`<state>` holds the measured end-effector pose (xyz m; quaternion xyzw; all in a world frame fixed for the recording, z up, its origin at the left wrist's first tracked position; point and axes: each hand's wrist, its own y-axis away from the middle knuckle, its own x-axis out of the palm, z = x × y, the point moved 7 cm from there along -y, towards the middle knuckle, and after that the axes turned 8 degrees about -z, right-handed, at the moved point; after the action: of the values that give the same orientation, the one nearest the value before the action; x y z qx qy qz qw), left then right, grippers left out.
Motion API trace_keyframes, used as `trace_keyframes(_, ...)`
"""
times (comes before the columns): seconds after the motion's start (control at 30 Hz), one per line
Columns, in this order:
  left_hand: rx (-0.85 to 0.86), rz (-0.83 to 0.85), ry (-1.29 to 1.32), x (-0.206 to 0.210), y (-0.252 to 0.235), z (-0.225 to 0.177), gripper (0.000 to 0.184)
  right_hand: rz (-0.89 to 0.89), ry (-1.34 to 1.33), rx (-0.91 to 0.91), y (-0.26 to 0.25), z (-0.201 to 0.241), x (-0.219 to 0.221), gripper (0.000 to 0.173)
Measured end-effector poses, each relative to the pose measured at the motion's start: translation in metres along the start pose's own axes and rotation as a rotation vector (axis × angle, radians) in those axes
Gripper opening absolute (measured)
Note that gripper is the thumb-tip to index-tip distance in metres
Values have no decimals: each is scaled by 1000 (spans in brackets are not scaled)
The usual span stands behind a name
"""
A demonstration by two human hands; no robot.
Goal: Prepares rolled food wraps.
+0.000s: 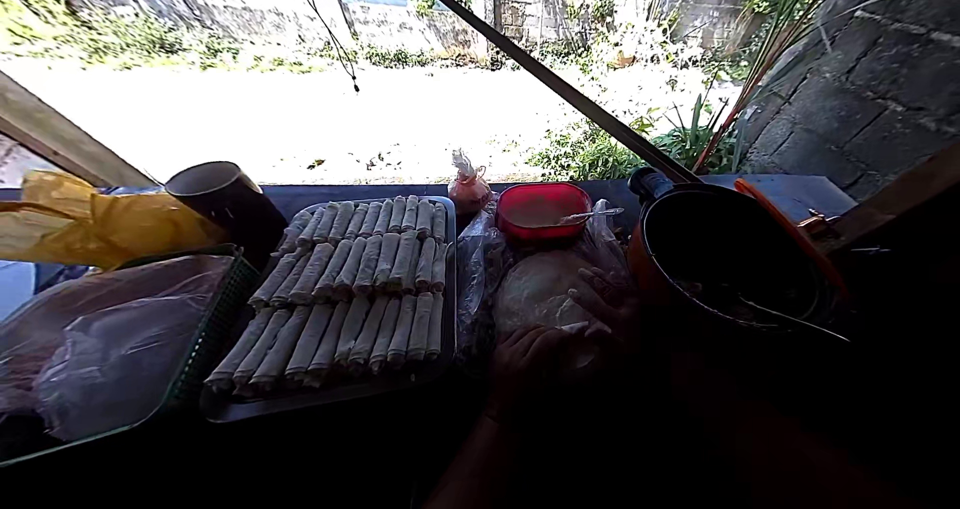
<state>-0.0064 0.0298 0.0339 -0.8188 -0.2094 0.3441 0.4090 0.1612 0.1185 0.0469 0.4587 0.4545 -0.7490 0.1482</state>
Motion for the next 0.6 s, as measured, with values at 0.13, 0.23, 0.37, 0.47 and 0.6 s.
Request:
trace_keyframes(0.13, 1, 8, -2, 1, 0, 0, 13, 15, 35, 5, 7, -4, 1, 74)
trace_keyframes(0.23, 5, 2, -5, 1, 1, 0, 13, 2, 48, -32, 7, 3, -7, 71)
trace_keyframes(0.37, 9, 1, -12, 1, 1, -1, 14, -33, 17, -5, 1, 5, -12, 70)
trace_keyframes(0.47, 5, -7, -7, 1, 0, 0, 13, 27, -12, -32, -13, 13, -16, 72)
trace_keyframes(0.6, 9, -20, -19, 1, 1, -1, 13, 295, 68, 45, -23, 10, 0, 77)
